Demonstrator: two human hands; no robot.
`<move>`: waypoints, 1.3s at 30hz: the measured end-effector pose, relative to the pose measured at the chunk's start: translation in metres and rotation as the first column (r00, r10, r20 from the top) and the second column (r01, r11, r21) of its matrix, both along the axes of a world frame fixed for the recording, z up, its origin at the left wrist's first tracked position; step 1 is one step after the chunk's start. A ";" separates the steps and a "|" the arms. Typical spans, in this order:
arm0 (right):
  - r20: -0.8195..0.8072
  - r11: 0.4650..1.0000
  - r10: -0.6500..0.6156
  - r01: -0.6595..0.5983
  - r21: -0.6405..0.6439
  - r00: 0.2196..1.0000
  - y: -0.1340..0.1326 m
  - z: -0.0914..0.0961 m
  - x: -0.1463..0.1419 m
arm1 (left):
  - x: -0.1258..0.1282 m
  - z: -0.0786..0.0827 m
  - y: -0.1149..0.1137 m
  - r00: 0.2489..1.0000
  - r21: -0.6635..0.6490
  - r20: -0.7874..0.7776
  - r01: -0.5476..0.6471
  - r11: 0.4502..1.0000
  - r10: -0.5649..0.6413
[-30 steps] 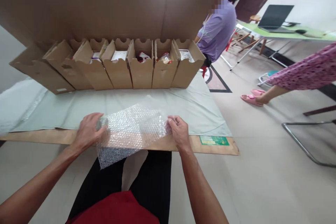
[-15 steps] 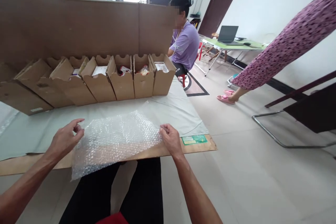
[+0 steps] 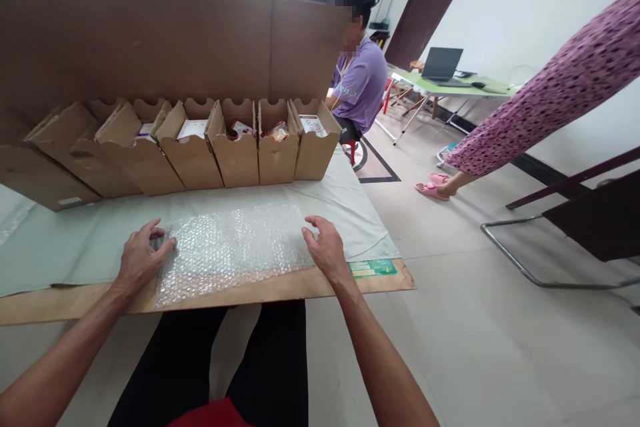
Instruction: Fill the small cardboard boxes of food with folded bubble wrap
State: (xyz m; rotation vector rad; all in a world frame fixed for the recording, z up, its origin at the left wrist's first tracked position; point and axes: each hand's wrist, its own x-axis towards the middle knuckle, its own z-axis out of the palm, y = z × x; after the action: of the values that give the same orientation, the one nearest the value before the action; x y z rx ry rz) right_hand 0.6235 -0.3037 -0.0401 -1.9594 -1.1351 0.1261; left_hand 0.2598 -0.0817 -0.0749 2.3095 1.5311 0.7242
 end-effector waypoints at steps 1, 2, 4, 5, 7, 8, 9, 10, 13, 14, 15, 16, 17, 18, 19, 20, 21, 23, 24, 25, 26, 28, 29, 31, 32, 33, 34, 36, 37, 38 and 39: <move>0.062 0.999 0.041 -0.040 -0.018 0.997 0.006 -0.005 -0.003 | 0.000 0.002 0.000 1.000 -0.003 -0.012 0.003 1.000 -0.003; 0.128 0.996 0.083 -0.076 -0.053 0.988 0.011 -0.011 -0.007 | 0.001 0.003 0.001 1.000 -0.004 -0.026 0.004 1.000 -0.005; 0.249 0.977 0.164 -0.124 -0.171 0.955 0.014 -0.021 -0.015 | 0.001 0.004 0.001 0.999 0.001 -0.050 -0.001 1.000 0.001; 0.297 0.965 0.191 -0.125 -0.229 0.935 0.012 -0.025 -0.020 | 0.002 0.004 0.001 0.998 0.009 -0.059 -0.004 1.000 0.005; 0.374 0.951 0.209 -0.099 -0.293 0.903 0.005 -0.032 -0.029 | 0.002 0.002 0.000 0.997 0.035 -0.072 -0.008 0.999 0.010; 0.403 0.951 0.205 -0.083 -0.298 0.892 0.000 -0.034 -0.033 | 0.002 0.001 0.000 0.997 0.049 -0.078 -0.006 0.999 0.010; 0.426 0.953 0.197 -0.070 -0.296 0.883 -0.004 -0.035 -0.035 | 0.002 0.000 -0.001 0.996 0.062 -0.085 -0.001 0.998 0.007; 0.441 0.954 0.191 -0.060 -0.293 0.877 -0.007 -0.035 -0.038 | 0.002 -0.001 -0.001 0.996 0.073 -0.093 0.006 0.997 0.001; 0.457 0.950 0.199 -0.057 -0.307 0.867 -0.013 -0.035 -0.040 | 0.002 -0.001 -0.001 0.993 0.092 -0.117 0.018 0.996 -0.007; 0.458 0.948 0.201 -0.055 -0.312 0.866 -0.013 -0.034 -0.041 | 0.002 -0.001 -0.001 0.992 0.092 -0.123 0.018 0.996 -0.007; 0.459 0.947 0.202 -0.053 -0.317 0.865 -0.013 -0.034 -0.041 | 0.002 -0.001 -0.001 0.992 0.091 -0.129 0.016 0.996 -0.004; 0.460 0.946 0.201 -0.050 -0.320 0.865 -0.013 -0.034 -0.041 | 0.002 -0.001 -0.002 0.991 0.089 -0.133 0.014 0.996 -0.002; 0.463 0.946 0.201 -0.048 -0.322 0.863 -0.013 -0.034 -0.041 | 0.003 0.000 -0.002 0.991 0.088 -0.136 0.013 0.996 -0.001; 0.466 0.946 0.199 -0.045 -0.321 0.862 -0.013 -0.034 -0.041 | 0.003 0.000 -0.003 0.990 0.089 -0.138 0.014 0.996 -0.002; 0.471 0.947 0.199 -0.045 -0.317 0.860 -0.013 -0.035 -0.041 | 0.004 0.001 -0.003 0.990 0.091 -0.138 0.015 0.996 -0.002; 0.475 0.949 0.197 -0.046 -0.312 0.857 -0.013 -0.036 -0.040 | 0.004 0.001 -0.003 0.991 0.095 -0.136 0.015 0.995 -0.002; 0.479 0.952 0.195 -0.046 -0.304 0.856 -0.013 -0.037 -0.040 | 0.004 0.002 -0.004 0.991 0.100 -0.134 0.017 0.995 -0.004; 0.485 0.957 0.187 -0.047 -0.287 0.854 -0.012 -0.039 -0.038 | 0.005 0.002 -0.004 0.991 0.109 -0.131 0.021 0.994 -0.007; 0.488 0.959 0.185 -0.049 -0.279 0.853 -0.012 -0.041 -0.037 | 0.005 0.002 -0.004 0.992 0.114 -0.130 0.023 0.993 -0.008; 0.492 0.961 0.184 -0.052 -0.270 0.851 -0.012 -0.042 -0.036 | 0.006 0.002 -0.004 0.992 0.120 -0.127 0.024 0.993 -0.009; 0.496 0.964 0.183 -0.055 -0.260 0.849 -0.012 -0.043 -0.035 | 0.006 0.002 -0.003 0.992 0.125 -0.123 0.024 0.992 -0.009; 0.505 0.969 0.176 -0.058 -0.240 0.845 -0.011 -0.045 -0.033 | 0.006 0.000 -0.002 0.994 0.133 -0.110 0.026 0.991 -0.011; 0.510 0.971 0.170 -0.056 -0.231 0.843 -0.011 -0.047 -0.031 | 0.005 -0.001 -0.002 0.995 0.135 -0.101 0.028 0.990 -0.015; 0.520 0.974 0.161 -0.049 -0.223 0.839 -0.010 -0.049 -0.029 | 0.005 -0.004 -0.001 0.997 0.131 -0.077 0.033 0.991 -0.023; 0.525 0.973 0.162 -0.046 -0.226 0.836 -0.010 -0.050 -0.029 | 0.004 -0.005 0.000 0.998 0.125 -0.062 0.034 0.992 -0.026; 0.528 0.971 0.165 -0.044 -0.234 0.833 -0.010 -0.050 -0.029 | 0.004 -0.007 0.000 0.998 0.118 -0.047 0.033 0.992 -0.028; 0.529 0.969 0.171 -0.043 -0.245 0.831 -0.009 -0.050 -0.029 | 0.003 -0.008 0.000 0.999 0.110 -0.032 0.032 0.993 -0.029; 0.525 0.961 0.184 -0.040 -0.274 0.831 -0.008 -0.047 -0.031 | 0.001 -0.008 0.001 1.000 0.092 -0.005 0.029 0.995 -0.029; 0.520 0.957 0.189 -0.037 -0.288 0.833 -0.008 -0.046 -0.032 | 0.001 -0.008 0.002 1.000 0.083 0.006 0.028 0.996 -0.028; 0.515 0.953 0.193 -0.033 -0.302 0.835 -0.007 -0.044 -0.034 | 0.000 -0.007 0.003 1.000 0.074 0.015 0.026 0.997 -0.028; 0.511 0.949 0.196 -0.030 -0.315 0.837 -0.005 -0.043 -0.035 | -0.001 -0.007 0.004 0.999 0.063 0.020 0.025 0.998 -0.026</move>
State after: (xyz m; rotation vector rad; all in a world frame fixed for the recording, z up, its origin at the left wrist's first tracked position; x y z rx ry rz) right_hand 0.5881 -0.3090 -0.0829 -2.2669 -1.6815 -0.2240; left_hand 0.2587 -0.0779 -0.0818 2.3550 1.4879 0.7982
